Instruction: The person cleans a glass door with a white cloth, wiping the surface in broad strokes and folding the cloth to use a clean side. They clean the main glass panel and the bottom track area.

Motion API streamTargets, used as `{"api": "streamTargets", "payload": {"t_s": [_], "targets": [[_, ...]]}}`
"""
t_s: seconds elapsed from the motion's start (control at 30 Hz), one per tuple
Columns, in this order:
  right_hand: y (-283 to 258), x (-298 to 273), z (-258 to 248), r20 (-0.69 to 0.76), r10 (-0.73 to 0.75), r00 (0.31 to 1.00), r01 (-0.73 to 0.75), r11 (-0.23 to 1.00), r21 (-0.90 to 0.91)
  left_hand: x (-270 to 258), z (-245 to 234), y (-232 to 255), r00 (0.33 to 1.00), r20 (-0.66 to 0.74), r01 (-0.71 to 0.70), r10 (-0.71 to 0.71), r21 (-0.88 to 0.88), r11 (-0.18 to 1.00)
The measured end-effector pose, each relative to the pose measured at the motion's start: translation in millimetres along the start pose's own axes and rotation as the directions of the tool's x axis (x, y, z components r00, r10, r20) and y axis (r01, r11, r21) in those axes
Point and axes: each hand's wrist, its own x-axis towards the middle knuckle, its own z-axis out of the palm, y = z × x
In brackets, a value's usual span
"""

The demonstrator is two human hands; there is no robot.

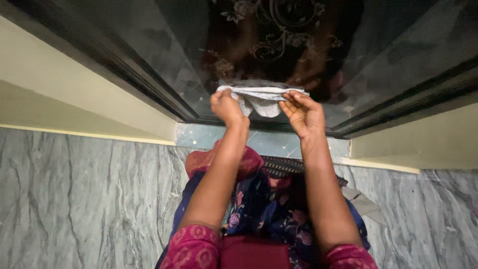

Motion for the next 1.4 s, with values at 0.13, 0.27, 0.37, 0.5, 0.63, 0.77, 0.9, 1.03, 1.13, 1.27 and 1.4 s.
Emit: {"api": "streamTargets", "payload": {"t_s": [0.13, 0.27, 0.37, 0.5, 0.63, 0.77, 0.9, 1.03, 1.13, 1.27, 1.4], "targets": [[9, 5, 9, 0.068, -0.014, 0.998, 0.016, 1.000, -0.025, 21, -1, 9, 0.999, 0.009, 0.037, -0.037, -0.086, 0.996], [39, 22, 2, 0.007, 0.017, 1.000, -0.016, 0.998, -0.052, 44, -13, 25, 0.976, -0.064, 0.195, -0.207, -0.147, 0.970], [60, 35, -3, 0.036, 0.039, 0.999, -0.037, 0.996, -0.079, 54, -17, 30, 0.986, -0.039, 0.162, -0.164, -0.063, 0.985], [83, 50, -11, 0.013, 0.051, 0.999, -0.048, 0.985, -0.169, 80, -23, 34, 0.929, -0.147, 0.325, -0.339, -0.109, 0.939], [109, 61, -13, 0.010, 0.066, 0.998, -0.061, 0.964, -0.257, 111, -34, 18, 0.894, -0.214, 0.377, -0.395, -0.122, 0.918], [119, 57, -17, 0.023, 0.110, 0.994, -0.096, 0.936, -0.340, 145, -51, -17, 0.874, -0.265, 0.398, -0.407, -0.089, 0.913], [104, 42, -8, 0.043, 0.117, 0.992, -0.083, 0.879, -0.470, 159, -59, -33, 0.873, -0.158, 0.422, -0.462, -0.230, 0.877], [70, 24, 5, 0.083, 0.018, 0.996, 0.020, 0.897, -0.442, 141, -51, -25, 0.875, -0.022, 0.465, -0.483, -0.237, 0.853], [39, 4, 18, 0.121, -0.041, 0.992, 0.086, 0.917, -0.389, 120, -41, -9, 0.861, 0.081, 0.509, -0.503, -0.136, 0.850], [3, -22, 38, 0.128, -0.104, 0.986, 0.142, 0.927, -0.347, 78, -22, 16, 0.860, 0.154, 0.506, -0.486, -0.135, 0.852], [-2, -27, 41, 0.065, -0.140, 0.988, 0.154, 0.931, -0.330, 49, -9, 23, 0.881, 0.103, 0.471, -0.461, -0.104, 0.876]]}}
